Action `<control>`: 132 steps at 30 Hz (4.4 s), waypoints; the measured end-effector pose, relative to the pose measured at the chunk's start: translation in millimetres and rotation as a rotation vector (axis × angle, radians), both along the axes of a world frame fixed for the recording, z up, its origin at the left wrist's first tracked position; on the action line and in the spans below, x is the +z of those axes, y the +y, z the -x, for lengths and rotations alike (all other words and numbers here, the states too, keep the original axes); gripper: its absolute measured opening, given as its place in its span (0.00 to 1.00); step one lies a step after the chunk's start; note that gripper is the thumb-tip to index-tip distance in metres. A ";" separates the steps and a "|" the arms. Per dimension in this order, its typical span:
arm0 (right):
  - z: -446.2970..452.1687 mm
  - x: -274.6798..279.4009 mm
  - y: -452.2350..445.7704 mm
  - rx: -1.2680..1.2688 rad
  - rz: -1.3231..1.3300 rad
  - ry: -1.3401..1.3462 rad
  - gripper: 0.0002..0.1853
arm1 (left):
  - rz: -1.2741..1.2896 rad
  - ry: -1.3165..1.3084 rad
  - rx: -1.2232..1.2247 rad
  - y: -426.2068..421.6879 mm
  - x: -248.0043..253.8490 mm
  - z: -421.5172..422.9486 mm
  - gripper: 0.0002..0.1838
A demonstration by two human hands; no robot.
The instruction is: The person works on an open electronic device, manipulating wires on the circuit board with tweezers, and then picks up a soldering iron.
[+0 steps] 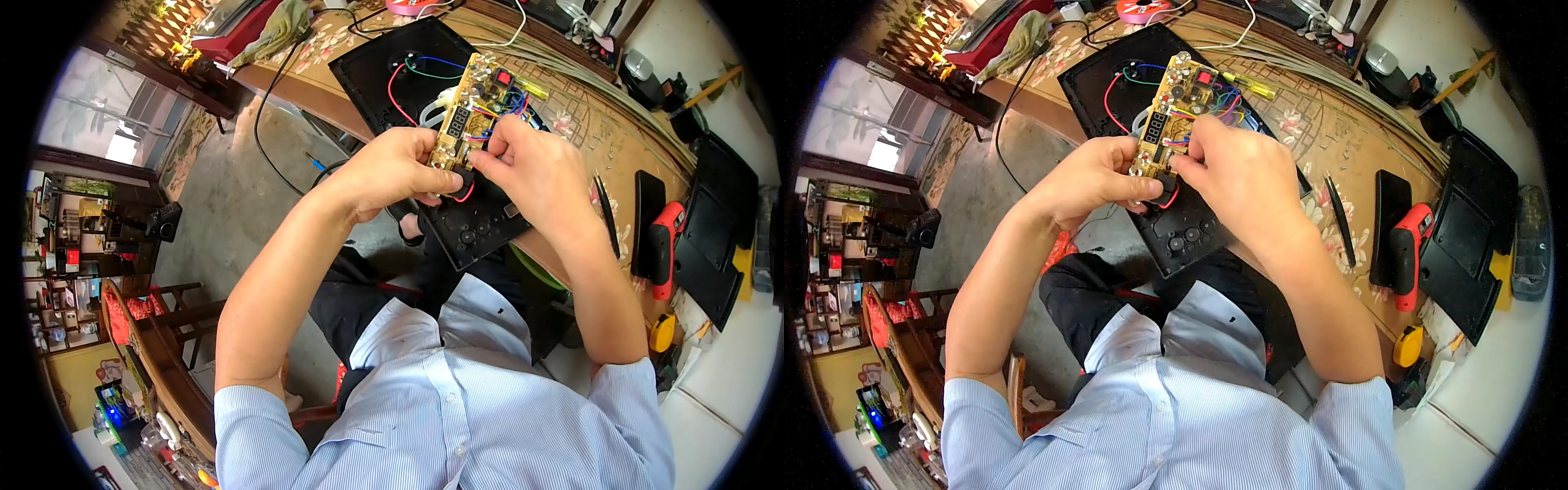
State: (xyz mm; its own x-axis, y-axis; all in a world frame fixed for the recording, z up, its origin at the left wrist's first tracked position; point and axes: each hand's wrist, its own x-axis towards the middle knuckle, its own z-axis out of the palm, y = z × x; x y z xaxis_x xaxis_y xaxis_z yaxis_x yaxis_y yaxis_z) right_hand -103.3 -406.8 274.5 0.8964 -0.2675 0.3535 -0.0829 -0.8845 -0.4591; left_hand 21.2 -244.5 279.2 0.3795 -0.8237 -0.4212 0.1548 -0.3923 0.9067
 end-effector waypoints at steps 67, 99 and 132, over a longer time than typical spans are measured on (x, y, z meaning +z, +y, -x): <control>-6.1 -0.5 -20.4 0.390 0.385 -0.142 0.09 | 0.018 -0.122 -0.038 -0.6 0.7 2.6 0.11; -5.0 1.8 -33.0 0.526 0.572 -0.191 0.09 | 0.036 -0.001 -0.009 -0.9 -1.4 -1.2 0.15; 2.8 12.2 -7.8 0.169 0.066 0.102 0.09 | 0.057 -0.403 -0.068 -3.6 -6.7 9.8 0.09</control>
State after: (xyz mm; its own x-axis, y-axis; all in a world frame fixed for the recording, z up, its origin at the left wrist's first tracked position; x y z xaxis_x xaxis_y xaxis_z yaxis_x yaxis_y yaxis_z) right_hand -106.1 -414.6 286.6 0.9584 -0.0898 0.2708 0.0262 -0.9175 -0.3969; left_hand 11.5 -248.1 272.4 0.4485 -0.8705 -0.2029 -0.2422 -0.3368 0.9099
